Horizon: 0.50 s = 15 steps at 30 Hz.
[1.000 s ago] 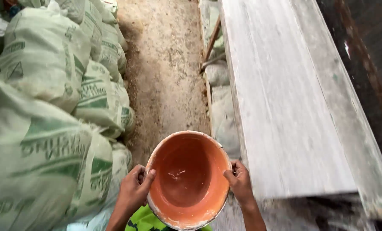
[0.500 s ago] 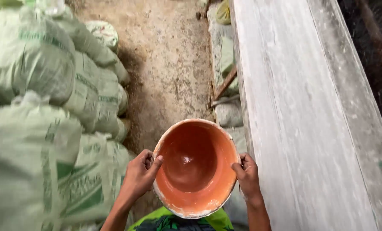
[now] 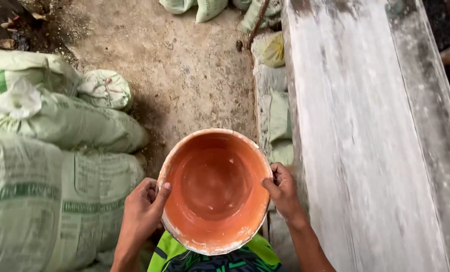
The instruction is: Mixing gypsum powder with water in a bowl to prepare a casting mixture.
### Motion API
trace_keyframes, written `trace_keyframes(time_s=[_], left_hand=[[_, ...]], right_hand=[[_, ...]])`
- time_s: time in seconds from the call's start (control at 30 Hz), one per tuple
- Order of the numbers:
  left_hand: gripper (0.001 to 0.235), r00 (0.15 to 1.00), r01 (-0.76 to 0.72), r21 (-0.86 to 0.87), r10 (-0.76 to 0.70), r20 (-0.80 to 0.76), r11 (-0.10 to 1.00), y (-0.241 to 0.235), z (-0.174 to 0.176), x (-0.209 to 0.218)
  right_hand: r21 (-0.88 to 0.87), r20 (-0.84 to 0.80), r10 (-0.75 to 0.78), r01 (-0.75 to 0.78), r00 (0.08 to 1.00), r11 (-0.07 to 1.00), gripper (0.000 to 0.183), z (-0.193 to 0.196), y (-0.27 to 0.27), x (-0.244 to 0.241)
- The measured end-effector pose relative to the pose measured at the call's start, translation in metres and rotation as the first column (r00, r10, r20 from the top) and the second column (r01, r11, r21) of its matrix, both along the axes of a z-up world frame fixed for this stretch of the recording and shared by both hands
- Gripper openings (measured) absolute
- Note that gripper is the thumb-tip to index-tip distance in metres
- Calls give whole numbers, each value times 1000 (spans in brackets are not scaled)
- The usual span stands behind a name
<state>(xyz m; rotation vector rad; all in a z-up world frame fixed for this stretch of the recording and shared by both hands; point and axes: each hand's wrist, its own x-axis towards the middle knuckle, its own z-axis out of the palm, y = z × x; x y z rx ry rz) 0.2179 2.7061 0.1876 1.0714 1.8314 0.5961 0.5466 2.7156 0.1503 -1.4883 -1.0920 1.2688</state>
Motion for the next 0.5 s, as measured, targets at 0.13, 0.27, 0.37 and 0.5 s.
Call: trace_keyframes(time_s=[0.13,0.27,0.37,0.5], left_hand=[[33,987,-72,-64,80,137,995,131,2,-18],[38,997,76,45,-76,11,996,265,-44,-62],[42,984,166,-26,-164,62,986,380,-33,-78],[39,948,312,-45,-315,-52,949,519,-43,-107]], right_hand=[[-11,11,-32,32,999,999,16,-4,135,-24],[-52,74,-29,33,997,998,4,-39,257,-50],[-51,132,-72,79,989,996,14,-56,346,-73],[-55,115,-160,167,980,984,34,-56,443,-99]])
